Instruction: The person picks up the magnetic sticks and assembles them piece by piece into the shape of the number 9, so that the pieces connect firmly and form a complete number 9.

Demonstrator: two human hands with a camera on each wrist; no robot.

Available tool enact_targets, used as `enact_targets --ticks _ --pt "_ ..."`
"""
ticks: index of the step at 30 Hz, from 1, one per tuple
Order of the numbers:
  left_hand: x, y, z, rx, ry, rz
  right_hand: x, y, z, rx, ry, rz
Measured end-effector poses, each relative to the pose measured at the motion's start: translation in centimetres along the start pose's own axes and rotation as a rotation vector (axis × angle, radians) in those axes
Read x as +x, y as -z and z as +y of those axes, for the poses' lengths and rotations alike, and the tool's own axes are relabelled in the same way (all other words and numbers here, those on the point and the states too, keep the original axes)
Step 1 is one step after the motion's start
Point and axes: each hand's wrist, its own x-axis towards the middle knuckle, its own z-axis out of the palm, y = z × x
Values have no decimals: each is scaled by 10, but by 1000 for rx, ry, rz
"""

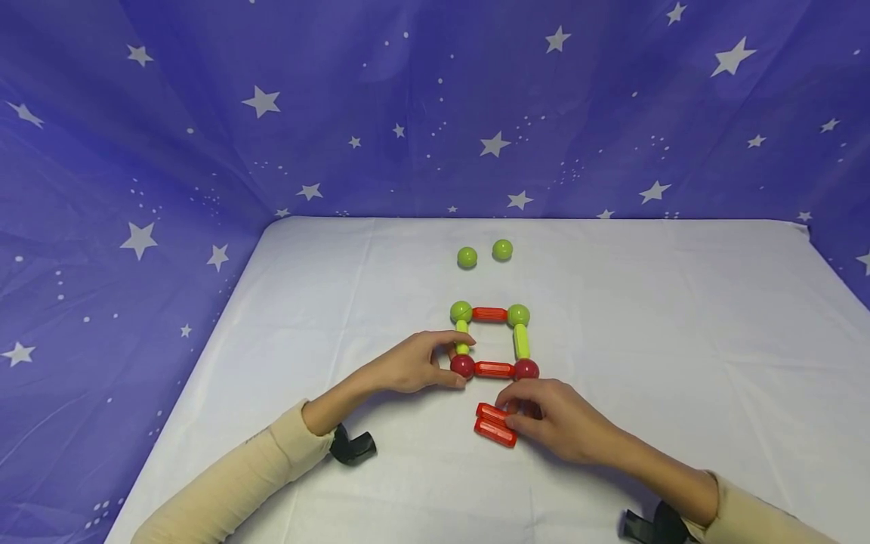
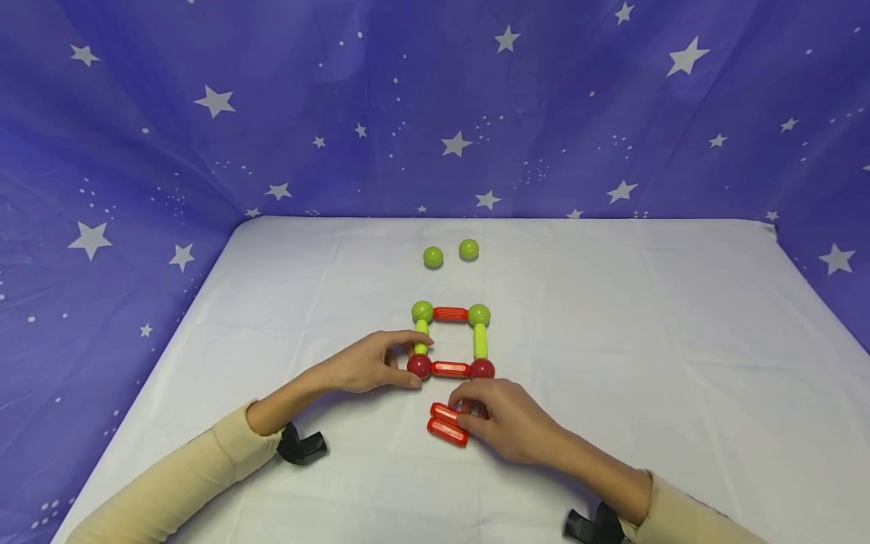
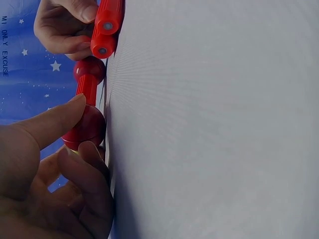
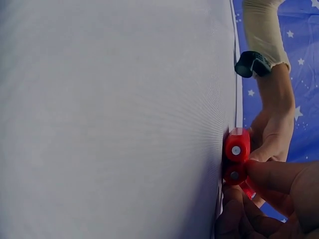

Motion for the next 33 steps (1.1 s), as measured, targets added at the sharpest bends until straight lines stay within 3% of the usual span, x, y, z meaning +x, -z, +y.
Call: enact_targets --ticks 33 --pt "0 1 1 -27 27 -12 -2 6 0 -55 -32 -46"
